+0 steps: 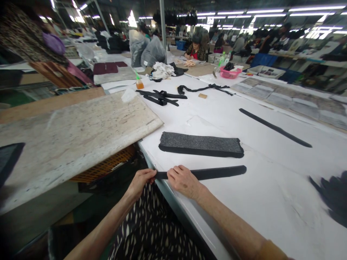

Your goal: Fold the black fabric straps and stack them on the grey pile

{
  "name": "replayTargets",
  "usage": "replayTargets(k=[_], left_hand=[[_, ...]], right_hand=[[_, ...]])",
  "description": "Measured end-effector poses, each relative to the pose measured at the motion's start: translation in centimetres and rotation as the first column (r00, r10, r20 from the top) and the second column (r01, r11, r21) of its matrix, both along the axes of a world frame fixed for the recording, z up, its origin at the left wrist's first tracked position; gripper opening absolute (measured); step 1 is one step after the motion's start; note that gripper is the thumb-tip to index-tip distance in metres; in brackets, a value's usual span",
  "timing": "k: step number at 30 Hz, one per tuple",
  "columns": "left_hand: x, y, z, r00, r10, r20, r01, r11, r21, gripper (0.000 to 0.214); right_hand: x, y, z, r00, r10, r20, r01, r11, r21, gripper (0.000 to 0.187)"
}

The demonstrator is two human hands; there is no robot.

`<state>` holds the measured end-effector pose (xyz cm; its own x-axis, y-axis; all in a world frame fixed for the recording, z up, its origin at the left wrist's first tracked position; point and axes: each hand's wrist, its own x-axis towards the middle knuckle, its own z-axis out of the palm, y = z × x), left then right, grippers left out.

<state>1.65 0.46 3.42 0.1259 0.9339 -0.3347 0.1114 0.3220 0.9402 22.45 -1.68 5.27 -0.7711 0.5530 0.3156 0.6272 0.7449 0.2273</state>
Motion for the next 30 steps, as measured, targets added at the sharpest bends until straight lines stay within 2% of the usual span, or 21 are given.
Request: replayTargets(k=[10,22,26,30], left_hand=[[-1.5,-0.3,-0.7,1.000,0.028,0.006,-0.027,0.998,-0.049,0.030],[-6.1,-1.1,-5.0,0.976,0.188,-0.106,-0.204,0.964,-0.168,0.034],[-7.8,-1.5,-6.2,0.965,0.227,-0.135,-0.249,0.951,-0.181,0.037],[-9.8,-1.9,-7.4,0.951,0.259,-0.169,-0.289,0.939,-0.189,0.040]], right_hand=[[3.1,-1.0,-0.2,0.999,-0.050,-0.021,0.051,0.998,0.030,0.024],[5.9,-2.8,-0.6,0.999,-0.023,-0.027,0.024,0.999,0.021,0.030],[5.2,-2.5,-0.4,1.000,0.020,0.023,-0.020,1.000,0.013,0.028],[2.2,-1.8,0.0,0.996,0.067,0.056,-0.067,0.998,-0.009,0.022]])
